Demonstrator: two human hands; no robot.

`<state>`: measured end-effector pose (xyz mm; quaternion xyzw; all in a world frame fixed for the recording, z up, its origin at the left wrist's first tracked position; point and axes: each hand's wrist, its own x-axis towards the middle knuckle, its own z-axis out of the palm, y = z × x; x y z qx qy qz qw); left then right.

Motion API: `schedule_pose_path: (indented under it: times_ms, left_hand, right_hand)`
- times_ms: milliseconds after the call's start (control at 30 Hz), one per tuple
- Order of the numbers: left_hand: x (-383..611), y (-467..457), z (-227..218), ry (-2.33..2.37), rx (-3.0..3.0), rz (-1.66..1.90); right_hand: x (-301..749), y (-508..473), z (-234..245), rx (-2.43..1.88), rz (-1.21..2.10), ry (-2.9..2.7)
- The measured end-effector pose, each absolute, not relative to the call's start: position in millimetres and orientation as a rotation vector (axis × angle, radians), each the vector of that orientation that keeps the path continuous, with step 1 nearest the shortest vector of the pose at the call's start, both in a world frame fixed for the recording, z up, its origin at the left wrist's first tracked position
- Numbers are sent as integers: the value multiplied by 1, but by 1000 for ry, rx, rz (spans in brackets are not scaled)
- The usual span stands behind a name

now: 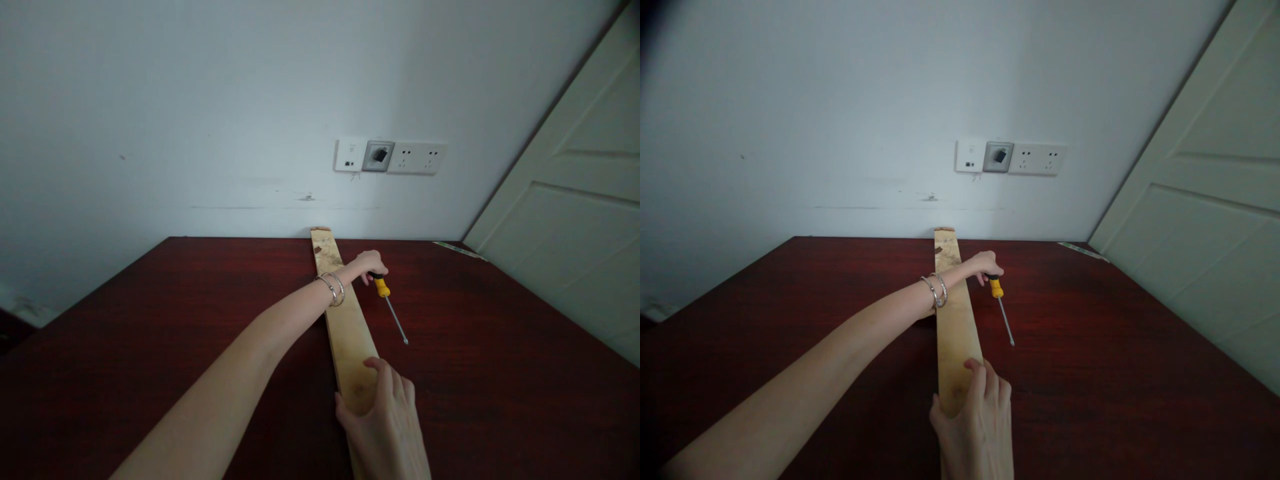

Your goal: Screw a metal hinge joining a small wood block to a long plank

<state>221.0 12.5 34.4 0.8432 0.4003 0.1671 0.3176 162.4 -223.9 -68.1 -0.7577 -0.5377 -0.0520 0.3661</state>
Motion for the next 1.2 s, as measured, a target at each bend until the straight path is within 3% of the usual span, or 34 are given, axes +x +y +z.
schedule_pose_path:
  times_ms: [167, 433, 600, 1200]
  left_hand:
    - [196, 35, 81, 928, 2164, 441]
    - [86, 38, 142, 583, 2037, 1250]
    - [44, 23, 135, 626, 1970, 1423]
    - [62, 15, 95, 557, 2066, 1351]
  right_hand:
    - [167, -223, -75, -1935, -190, -1393]
    - [164, -224, -75, -1967, -172, -1382]
    - [167, -223, -79, -1966, -198, -1396]
    - [172, -224, -81, -1960, -176, -1467]
